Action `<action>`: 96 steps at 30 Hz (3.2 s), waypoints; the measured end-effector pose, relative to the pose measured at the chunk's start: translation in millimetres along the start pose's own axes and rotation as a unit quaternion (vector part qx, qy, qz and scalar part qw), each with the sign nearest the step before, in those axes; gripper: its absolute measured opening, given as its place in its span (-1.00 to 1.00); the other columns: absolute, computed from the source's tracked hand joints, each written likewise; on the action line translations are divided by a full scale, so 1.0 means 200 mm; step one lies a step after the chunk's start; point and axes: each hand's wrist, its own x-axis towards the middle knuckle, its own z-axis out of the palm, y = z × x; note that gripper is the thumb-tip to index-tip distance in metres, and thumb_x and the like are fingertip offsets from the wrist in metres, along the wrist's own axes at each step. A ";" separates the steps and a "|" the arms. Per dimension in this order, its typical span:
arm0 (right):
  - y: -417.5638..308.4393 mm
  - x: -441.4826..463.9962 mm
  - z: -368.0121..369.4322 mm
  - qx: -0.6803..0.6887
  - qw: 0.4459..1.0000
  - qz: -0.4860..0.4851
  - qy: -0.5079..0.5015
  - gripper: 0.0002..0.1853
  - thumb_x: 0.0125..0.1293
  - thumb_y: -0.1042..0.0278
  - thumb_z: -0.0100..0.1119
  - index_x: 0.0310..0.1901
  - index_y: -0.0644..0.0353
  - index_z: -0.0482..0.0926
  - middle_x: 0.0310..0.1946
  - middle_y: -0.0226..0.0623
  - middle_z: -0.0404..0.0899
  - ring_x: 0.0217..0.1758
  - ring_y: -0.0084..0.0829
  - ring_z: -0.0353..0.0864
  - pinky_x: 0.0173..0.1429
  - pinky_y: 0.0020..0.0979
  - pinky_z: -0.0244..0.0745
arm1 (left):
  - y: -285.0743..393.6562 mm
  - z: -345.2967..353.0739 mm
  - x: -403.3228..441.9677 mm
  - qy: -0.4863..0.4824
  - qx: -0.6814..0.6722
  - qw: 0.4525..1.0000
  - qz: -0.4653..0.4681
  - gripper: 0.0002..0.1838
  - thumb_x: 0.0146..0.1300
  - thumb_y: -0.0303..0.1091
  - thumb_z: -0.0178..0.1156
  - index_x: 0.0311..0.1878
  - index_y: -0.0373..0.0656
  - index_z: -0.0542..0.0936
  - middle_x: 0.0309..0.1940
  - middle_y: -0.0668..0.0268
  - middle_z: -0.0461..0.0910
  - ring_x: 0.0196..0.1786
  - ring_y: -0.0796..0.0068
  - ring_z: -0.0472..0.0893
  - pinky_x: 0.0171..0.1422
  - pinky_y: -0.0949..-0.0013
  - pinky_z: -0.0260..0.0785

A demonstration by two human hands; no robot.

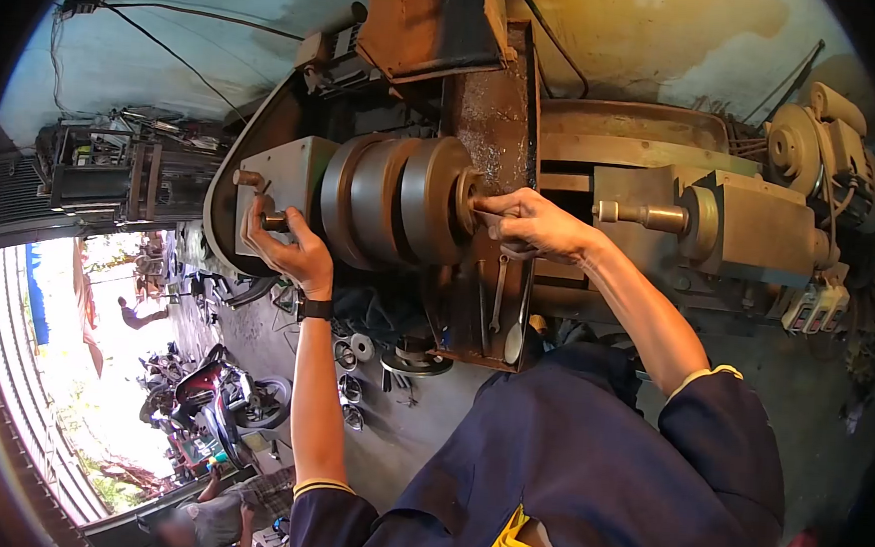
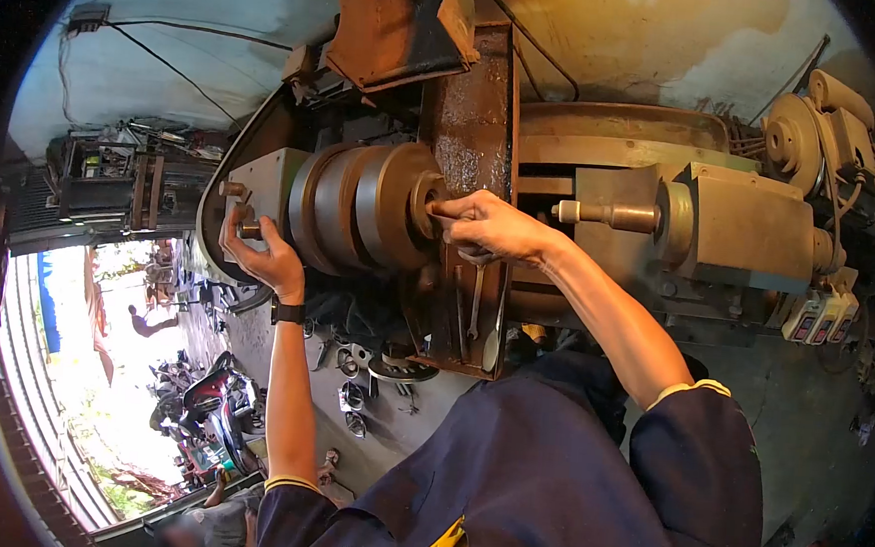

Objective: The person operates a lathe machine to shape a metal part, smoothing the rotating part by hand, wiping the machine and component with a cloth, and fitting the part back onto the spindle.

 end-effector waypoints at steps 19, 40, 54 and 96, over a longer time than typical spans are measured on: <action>0.12 -0.47 0.26 -0.360 0.888 -0.088 0.272 -0.52 0.44 0.41 0.04 0.34 0.39 0.36 -0.54 -0.16 0.56 -0.53 -0.43 0.57 -0.38 -0.32 0.50 | 0.11 -0.13 -0.03 0.074 -0.029 0.996 -0.026 -0.54 0.36 -0.43 0.23 0.28 -0.35 0.42 0.26 0.02 0.44 0.31 0.06 0.44 0.47 0.06 0.21; 0.37 -2.10 -0.44 -0.516 0.318 -0.116 0.787 -0.89 0.42 0.47 0.12 -0.14 0.35 0.49 0.32 0.01 0.41 0.09 0.08 0.59 0.12 -0.11 0.50 | 1.40 -0.32 -0.46 -0.481 -0.533 0.679 0.155 -0.48 0.25 -0.59 0.30 0.27 -0.27 0.40 -0.02 0.05 0.64 -0.05 0.19 0.70 0.03 0.25 0.57; 0.28 -1.62 -0.72 -0.554 0.300 -0.088 0.772 -0.91 0.03 0.53 0.14 -0.44 0.36 0.59 -0.48 0.15 0.59 -0.33 0.25 0.59 -0.19 0.03 0.52 | 1.26 -0.34 -0.52 -0.501 -0.533 0.682 0.029 -0.53 0.28 -0.55 0.28 0.25 -0.28 0.44 -0.04 0.05 0.64 -0.03 0.19 0.69 0.08 0.27 0.55; 0.47 -0.66 0.89 -0.487 0.860 -0.096 0.120 -0.74 0.32 0.42 0.31 -0.01 0.34 0.61 -0.25 -0.13 0.70 -0.18 -0.26 0.71 -0.07 -0.34 0.59 | -0.02 -1.39 -0.36 0.290 -0.281 0.831 -0.383 -0.37 0.41 0.03 0.04 0.31 -0.31 0.45 0.27 0.04 0.51 0.28 0.17 0.53 0.41 0.09 0.36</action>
